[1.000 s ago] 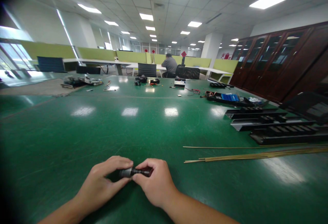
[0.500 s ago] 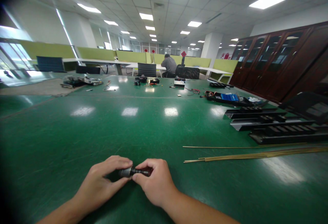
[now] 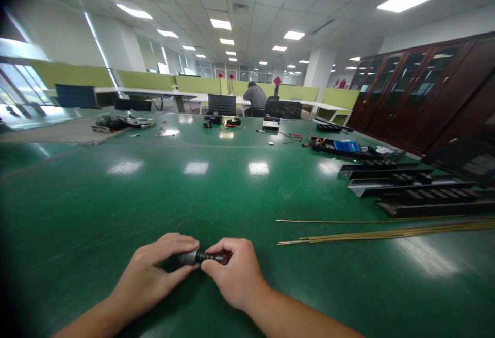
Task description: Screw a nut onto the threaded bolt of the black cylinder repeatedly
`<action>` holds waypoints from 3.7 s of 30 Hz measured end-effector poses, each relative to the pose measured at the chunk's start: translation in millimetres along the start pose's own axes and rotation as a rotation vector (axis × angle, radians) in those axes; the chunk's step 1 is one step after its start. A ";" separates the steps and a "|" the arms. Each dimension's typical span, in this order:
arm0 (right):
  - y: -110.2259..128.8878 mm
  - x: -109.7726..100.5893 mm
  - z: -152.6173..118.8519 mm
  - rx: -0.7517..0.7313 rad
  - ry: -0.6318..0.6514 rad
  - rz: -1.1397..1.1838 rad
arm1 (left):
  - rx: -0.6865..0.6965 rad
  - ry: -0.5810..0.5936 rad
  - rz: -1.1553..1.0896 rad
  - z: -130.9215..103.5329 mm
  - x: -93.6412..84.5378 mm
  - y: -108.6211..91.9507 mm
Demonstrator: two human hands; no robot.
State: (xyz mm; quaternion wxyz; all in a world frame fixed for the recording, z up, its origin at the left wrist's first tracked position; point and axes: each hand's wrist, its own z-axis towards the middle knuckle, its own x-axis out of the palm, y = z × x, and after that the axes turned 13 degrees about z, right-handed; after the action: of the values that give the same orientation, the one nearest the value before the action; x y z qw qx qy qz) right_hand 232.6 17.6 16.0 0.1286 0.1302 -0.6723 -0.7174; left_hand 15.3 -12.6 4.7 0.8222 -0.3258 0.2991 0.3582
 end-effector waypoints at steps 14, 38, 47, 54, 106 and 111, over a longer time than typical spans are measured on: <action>-2.2 -0.7 0.0 0.004 0.006 0.039 | -0.017 -0.002 0.018 1.4 -2.0 0.7; -3.2 -0.2 0.8 0.001 0.007 0.094 | -0.015 -0.032 0.022 1.9 -3.1 2.7; -0.3 -0.3 2.1 0.024 -0.004 0.160 | -0.041 -0.033 0.024 4.1 -4.5 4.4; -3.2 -1.3 3.1 0.038 0.005 0.235 | -0.071 -0.026 0.048 1.2 -4.9 7.8; -3.8 -5.5 8.1 0.048 -0.082 0.501 | -0.370 0.009 0.106 6.6 -9.8 18.9; -8.8 -2.4 10.5 0.080 -0.088 0.580 | -0.653 -0.027 -0.272 11.1 -8.7 29.7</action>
State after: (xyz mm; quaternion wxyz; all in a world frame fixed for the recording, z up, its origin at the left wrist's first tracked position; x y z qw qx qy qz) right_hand 231.0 28.7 7.9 0.2934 -0.0937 -0.7142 -0.6285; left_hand -10.1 8.0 8.2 0.7187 -0.6035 0.1118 0.3267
